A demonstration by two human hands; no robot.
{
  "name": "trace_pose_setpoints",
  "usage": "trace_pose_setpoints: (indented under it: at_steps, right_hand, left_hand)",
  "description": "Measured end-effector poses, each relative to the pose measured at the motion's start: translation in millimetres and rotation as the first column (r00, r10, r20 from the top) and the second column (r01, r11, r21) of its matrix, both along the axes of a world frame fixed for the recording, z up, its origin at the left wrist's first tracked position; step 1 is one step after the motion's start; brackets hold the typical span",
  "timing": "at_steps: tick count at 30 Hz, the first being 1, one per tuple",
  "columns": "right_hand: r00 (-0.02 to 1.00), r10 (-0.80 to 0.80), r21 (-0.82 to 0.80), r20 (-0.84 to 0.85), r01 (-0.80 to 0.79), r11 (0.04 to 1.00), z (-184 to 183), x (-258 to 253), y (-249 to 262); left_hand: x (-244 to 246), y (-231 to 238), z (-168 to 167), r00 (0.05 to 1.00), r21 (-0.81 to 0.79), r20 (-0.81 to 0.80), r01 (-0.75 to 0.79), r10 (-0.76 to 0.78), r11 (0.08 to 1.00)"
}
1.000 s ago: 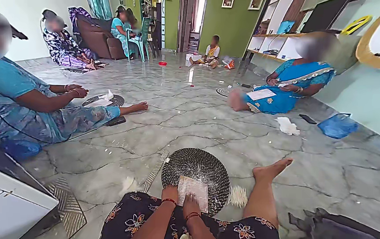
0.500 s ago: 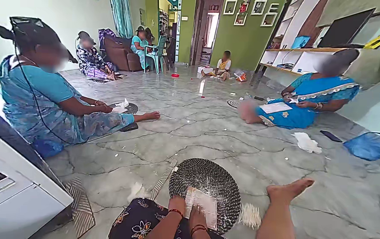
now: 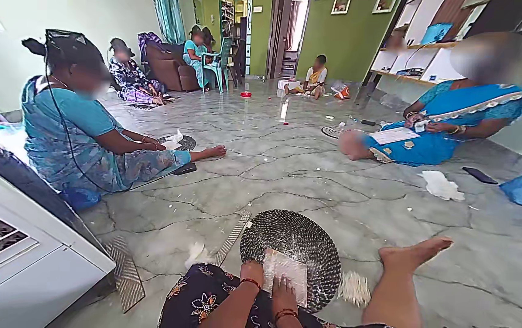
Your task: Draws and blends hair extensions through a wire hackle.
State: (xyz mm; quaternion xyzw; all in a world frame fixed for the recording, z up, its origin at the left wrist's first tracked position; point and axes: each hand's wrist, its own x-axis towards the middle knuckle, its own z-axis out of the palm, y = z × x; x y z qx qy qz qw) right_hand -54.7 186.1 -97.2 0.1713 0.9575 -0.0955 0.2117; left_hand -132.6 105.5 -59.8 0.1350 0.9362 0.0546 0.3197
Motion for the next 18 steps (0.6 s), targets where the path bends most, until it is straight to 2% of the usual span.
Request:
trace_pose_setpoints:
  at_steps: [5, 8, 10, 12, 18]
  right_hand:
    - [0.998, -0.051, -0.029, -0.035, 0.050, 0.998, 10, 8, -6]
    - [0.981, -0.069, -0.017, -0.182, 0.067, 0.998, -20, 5, 7]
    - [0.994, 0.009, 0.024, -0.106, -0.007, 1.000, -17, 0, 12]
    - [0.998, 0.058, -0.015, 0.016, -0.058, 0.998, 1, -3, 13]
    - [1.000, -0.012, -0.037, 0.021, 0.013, 0.999, 8, 1, -2]
  left_hand:
    - [6, -4, 1, 1.000, 0.019, 0.004, 0.014, -0.014, 1.000]
    - [6, -5, 2, 1.000, 0.024, 0.015, 0.022, -0.023, 0.999]
    - [5, -4, 2, 1.000, 0.022, 0.019, 0.012, -0.013, 1.000]
    - [6, -1, 6, 0.999, 0.033, 0.031, -0.013, 0.012, 0.999]
    - [8, -3, 8, 0.999, 0.034, 0.035, -0.006, 0.005, 0.999]
